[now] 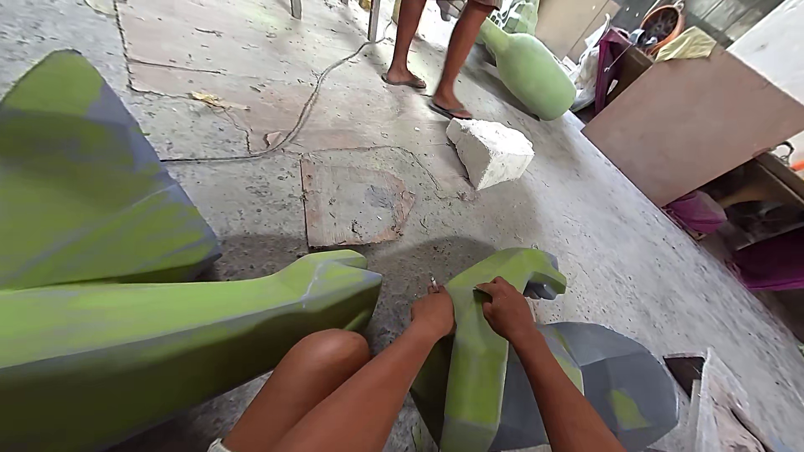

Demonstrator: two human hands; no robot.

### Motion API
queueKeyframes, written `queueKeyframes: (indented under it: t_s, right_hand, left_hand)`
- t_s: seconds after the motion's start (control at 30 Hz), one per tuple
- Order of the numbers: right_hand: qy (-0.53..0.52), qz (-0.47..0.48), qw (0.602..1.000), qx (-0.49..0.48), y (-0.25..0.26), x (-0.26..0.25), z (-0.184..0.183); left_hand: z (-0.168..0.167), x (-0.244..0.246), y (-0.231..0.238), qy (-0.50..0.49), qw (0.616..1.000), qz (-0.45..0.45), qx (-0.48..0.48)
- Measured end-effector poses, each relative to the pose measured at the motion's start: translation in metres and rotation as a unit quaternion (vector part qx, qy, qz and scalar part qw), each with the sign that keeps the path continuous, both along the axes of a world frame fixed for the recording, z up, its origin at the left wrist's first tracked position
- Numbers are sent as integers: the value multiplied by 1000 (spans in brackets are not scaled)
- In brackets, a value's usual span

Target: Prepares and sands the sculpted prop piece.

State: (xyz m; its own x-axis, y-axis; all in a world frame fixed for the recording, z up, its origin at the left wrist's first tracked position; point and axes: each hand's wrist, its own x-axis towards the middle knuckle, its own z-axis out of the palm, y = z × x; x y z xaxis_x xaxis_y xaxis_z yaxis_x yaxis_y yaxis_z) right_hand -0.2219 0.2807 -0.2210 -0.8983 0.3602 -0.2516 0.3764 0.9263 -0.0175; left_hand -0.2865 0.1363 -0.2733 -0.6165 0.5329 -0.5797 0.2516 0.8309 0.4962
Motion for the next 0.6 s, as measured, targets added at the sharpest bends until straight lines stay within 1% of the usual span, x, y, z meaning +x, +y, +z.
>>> queueKeyframes:
  t_s: [0.13,0.2,0.27,0.33,0.4,0.5,0.6]
  right_hand:
    - [-11,33,999,12,-11,12,-10]
    - [-30,61,998,6,-7,16,-6]
    - [-27,88,996,-11,5,12,5]
    - [2,124,992,-26,23,6,12]
    - [30,182,981,-61,43,-2,10]
    - [36,260,958,-116,63,-8,1]
    - [7,292,950,-112,70,-2,-4]
  left_hand:
    - [0,0,0,-2,1000,-7,-3]
    - [0,0,0,-2,1000,-9,-3]
    - [0,0,1,-1,1000,-10,-1]
    - [1,1,1,0,1000,-13,-2]
    - [0,3,2,4,1000,-11,-6]
    - [-1,4,5,9,1000,-7,-15]
    - [1,5,6,12,1000,-11,-20]
